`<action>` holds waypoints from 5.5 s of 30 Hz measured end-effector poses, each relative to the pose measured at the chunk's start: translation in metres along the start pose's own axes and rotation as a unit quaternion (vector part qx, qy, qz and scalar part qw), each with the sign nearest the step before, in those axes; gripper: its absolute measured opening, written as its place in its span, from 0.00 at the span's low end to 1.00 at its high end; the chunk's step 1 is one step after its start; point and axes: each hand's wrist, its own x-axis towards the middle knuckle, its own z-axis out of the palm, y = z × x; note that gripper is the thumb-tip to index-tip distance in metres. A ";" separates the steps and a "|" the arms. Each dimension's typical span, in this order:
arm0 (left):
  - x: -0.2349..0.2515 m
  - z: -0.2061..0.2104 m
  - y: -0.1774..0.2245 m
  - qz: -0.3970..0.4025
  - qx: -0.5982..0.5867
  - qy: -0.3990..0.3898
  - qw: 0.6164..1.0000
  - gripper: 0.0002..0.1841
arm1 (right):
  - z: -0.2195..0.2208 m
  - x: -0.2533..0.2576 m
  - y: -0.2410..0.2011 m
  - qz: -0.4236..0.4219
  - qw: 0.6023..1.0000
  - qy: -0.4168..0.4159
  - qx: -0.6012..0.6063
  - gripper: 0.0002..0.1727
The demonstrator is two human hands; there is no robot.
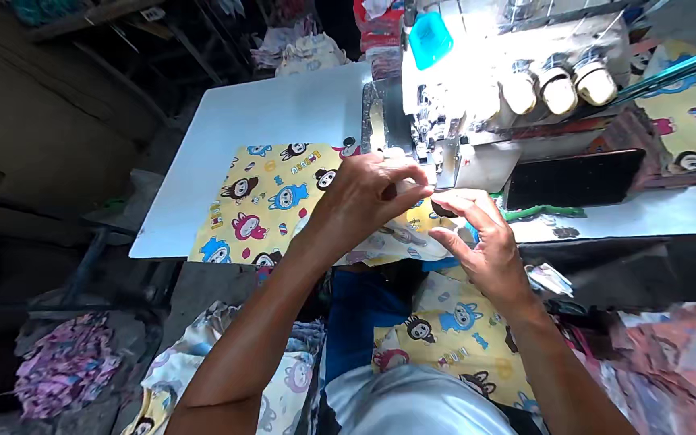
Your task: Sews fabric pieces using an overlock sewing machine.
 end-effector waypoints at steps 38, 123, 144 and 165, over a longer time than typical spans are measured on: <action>-0.119 -0.013 0.011 -0.265 0.234 0.113 0.929 0.10 | 0.053 -0.008 -0.034 -0.091 0.965 -0.060 -0.238 0.20; 0.036 -0.017 -0.061 -0.296 -0.124 -0.132 0.938 0.09 | 0.025 0.011 0.014 0.228 0.950 0.028 0.210 0.12; -0.046 0.049 0.019 -0.192 0.170 0.075 0.963 0.21 | 0.020 -0.018 0.023 0.178 0.970 0.028 0.162 0.09; -0.049 0.054 0.020 -0.119 0.001 -0.016 0.993 0.34 | -0.015 -0.060 0.025 0.215 0.973 -0.008 0.082 0.09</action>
